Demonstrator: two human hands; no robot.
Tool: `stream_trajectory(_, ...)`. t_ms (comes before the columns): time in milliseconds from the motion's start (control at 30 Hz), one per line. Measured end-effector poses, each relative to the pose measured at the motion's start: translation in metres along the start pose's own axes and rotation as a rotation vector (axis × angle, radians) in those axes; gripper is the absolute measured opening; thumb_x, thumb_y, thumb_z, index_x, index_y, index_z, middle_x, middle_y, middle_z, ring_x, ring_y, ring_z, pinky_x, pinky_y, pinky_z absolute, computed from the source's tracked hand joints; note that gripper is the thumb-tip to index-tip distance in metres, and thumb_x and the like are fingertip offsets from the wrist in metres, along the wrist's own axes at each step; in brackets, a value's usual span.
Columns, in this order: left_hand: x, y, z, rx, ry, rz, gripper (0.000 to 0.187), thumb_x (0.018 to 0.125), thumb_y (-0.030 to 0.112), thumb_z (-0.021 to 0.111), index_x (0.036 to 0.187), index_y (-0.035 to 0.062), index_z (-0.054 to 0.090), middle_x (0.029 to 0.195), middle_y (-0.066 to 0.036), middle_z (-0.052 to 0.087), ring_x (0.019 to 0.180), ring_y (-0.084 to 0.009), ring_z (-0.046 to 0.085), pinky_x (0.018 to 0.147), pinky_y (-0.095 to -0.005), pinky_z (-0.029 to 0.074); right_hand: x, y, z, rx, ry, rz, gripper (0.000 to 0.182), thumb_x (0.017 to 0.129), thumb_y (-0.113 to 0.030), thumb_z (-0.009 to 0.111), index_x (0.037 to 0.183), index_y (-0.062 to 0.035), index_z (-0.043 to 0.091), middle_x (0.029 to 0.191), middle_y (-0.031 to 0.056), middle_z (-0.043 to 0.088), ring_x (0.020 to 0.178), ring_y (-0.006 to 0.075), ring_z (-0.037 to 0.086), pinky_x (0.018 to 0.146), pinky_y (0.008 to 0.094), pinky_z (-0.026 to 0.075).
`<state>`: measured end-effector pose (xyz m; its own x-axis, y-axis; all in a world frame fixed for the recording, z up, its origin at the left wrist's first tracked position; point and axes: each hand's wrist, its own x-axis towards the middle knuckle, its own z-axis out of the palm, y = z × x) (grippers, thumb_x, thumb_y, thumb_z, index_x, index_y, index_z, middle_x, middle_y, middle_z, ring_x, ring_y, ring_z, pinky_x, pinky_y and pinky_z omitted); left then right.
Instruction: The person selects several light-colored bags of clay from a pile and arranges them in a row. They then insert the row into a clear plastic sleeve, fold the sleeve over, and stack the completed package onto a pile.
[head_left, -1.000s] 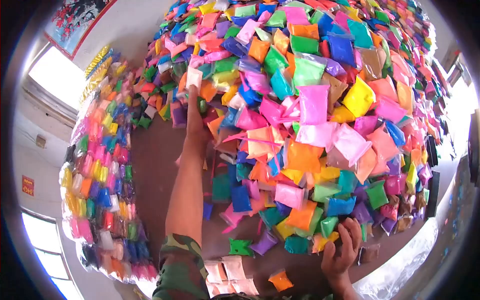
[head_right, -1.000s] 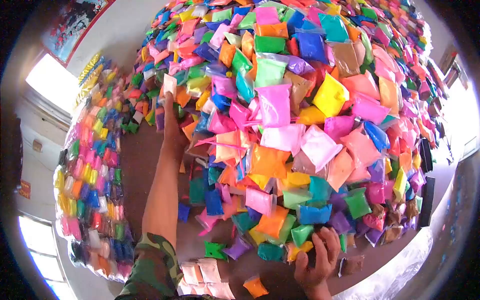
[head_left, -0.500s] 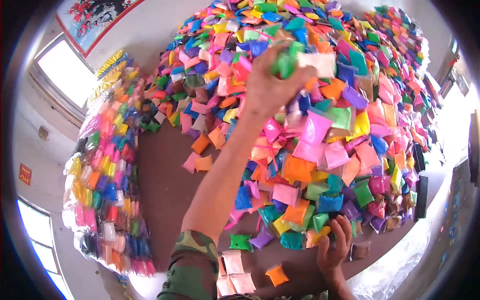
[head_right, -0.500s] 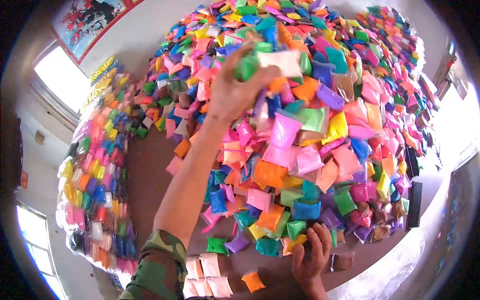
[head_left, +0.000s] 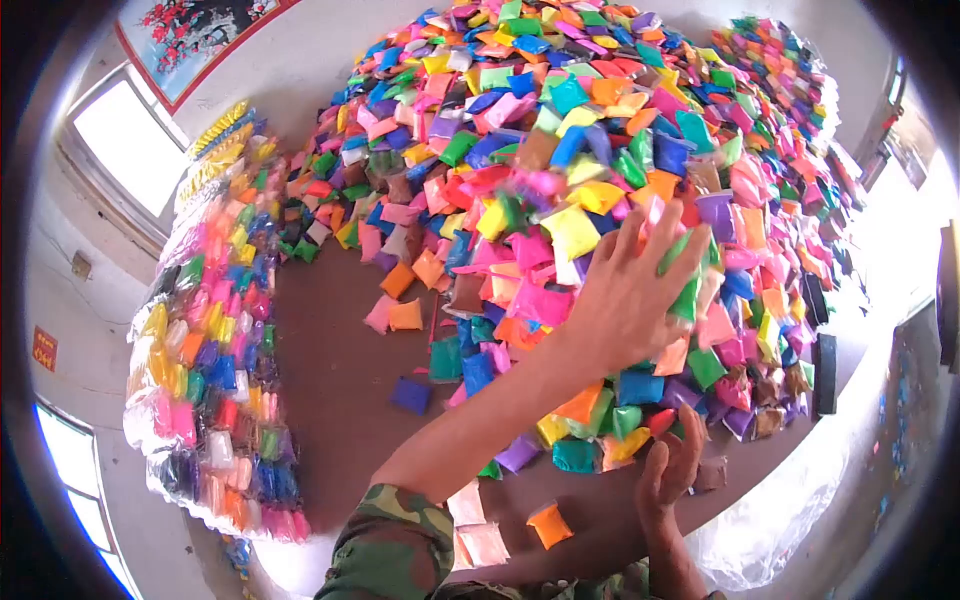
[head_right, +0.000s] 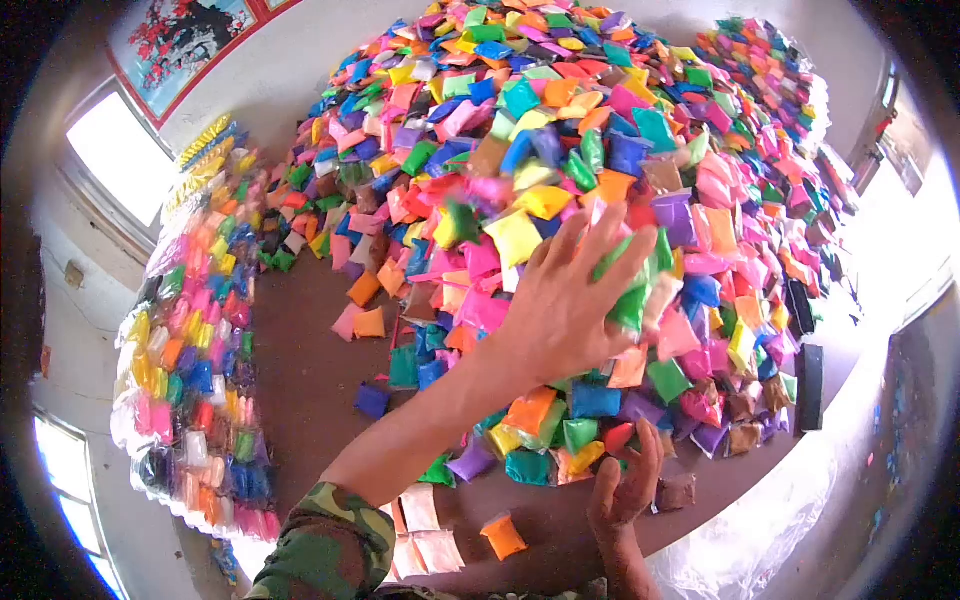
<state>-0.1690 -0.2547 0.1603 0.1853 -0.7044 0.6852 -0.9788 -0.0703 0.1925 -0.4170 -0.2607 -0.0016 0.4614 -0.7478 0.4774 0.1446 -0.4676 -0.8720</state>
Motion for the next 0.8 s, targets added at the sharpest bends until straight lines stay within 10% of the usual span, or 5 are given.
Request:
stream_trajectory(367, -0.096, -0.011, -0.077, -0.057, -0.163, -0.099, 0.090, 0.077, 0.033, 0.097, 0.158, 0.0182, 0.060, 0.167, -0.018, 0.048, 0.152, -0.0418, 0.048, 0.120, -0.0553, 0.044, -0.003, 0.004, -0.004, -0.144, -0.093, -0.016, 0.079, 0.100, -0.031, 0.074, 0.161, 0.0069, 0.043, 0.162, 0.0263, 0.047, 0.140, 0.0358, 0.057, 0.100, 0.0411, 0.060)
stream_trajectory(600, -0.200, -0.224, -0.122, 0.275, 0.182, -1.087, 0.073, 0.098, 0.051, 0.079, 0.146, -0.0026, 0.065, 0.148, -0.020, 0.066, 0.135, -0.0365, 0.063, 0.113, -0.0435, 0.050, 0.003, -0.012, -0.002, -0.342, -0.140, 0.019, 0.084, 0.093, -0.033, 0.074, 0.160, 0.0082, 0.044, 0.165, 0.0286, 0.046, 0.145, 0.0388, 0.052, 0.098, 0.0409, 0.057)
stream_trajectory(800, -0.193, -0.294, -0.084, -0.215, 0.399, -1.218, 0.073, 0.105, 0.061, 0.067, 0.144, 0.0000, 0.068, 0.140, -0.014, 0.070, 0.124, -0.0228, 0.067, 0.105, -0.0377, 0.051, -0.006, -0.001, -0.008, -0.349, -0.130, 0.043, 0.090, 0.094, -0.045, 0.076, 0.158, 0.0104, 0.047, 0.162, 0.0304, 0.047, 0.146, 0.0414, 0.050, 0.102, 0.0434, 0.053)
